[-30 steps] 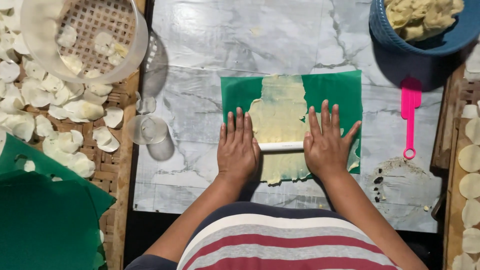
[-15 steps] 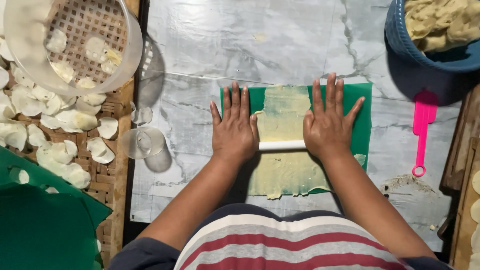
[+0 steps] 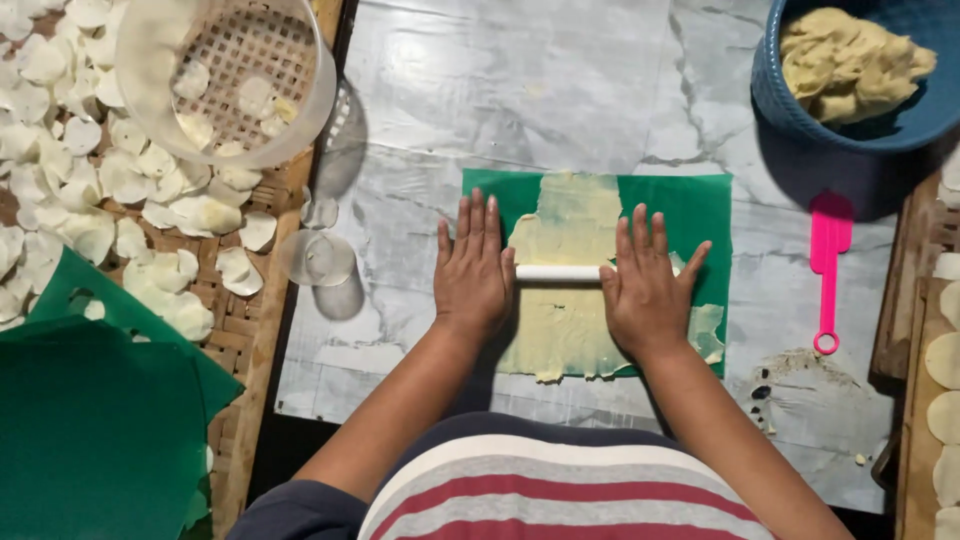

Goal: Rolling out dough into a thin sheet using a small rolling pin on a plastic mat

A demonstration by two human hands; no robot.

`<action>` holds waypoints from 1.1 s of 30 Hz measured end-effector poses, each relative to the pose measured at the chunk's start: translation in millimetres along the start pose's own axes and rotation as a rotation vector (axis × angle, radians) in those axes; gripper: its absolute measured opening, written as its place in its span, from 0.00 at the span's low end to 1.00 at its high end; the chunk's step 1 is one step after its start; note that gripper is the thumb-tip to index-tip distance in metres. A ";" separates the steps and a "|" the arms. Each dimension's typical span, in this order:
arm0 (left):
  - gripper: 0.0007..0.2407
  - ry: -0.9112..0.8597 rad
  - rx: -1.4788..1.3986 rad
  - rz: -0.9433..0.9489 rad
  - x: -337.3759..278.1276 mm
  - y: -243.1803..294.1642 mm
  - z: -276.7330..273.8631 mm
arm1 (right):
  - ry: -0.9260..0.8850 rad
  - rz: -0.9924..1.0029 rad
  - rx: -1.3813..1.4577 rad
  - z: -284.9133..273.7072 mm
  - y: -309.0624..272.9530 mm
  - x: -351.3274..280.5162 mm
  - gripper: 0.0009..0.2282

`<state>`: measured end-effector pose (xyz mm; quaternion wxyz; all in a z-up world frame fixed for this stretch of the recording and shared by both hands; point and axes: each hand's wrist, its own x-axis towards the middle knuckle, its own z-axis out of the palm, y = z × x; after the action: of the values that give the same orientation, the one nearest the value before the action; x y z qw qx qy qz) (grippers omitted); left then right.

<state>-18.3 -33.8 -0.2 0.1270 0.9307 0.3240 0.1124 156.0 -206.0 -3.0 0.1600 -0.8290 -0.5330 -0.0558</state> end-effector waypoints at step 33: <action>0.26 -0.281 -0.016 -0.279 124.4 -27.9 5.2 | -0.335 0.269 -0.054 23.1 19.4 135.3 0.30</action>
<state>62.3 65.1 2.0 0.1928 0.8822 0.4281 -0.0348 229.3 -88.8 6.8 0.0527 -0.8944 -0.4349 0.0904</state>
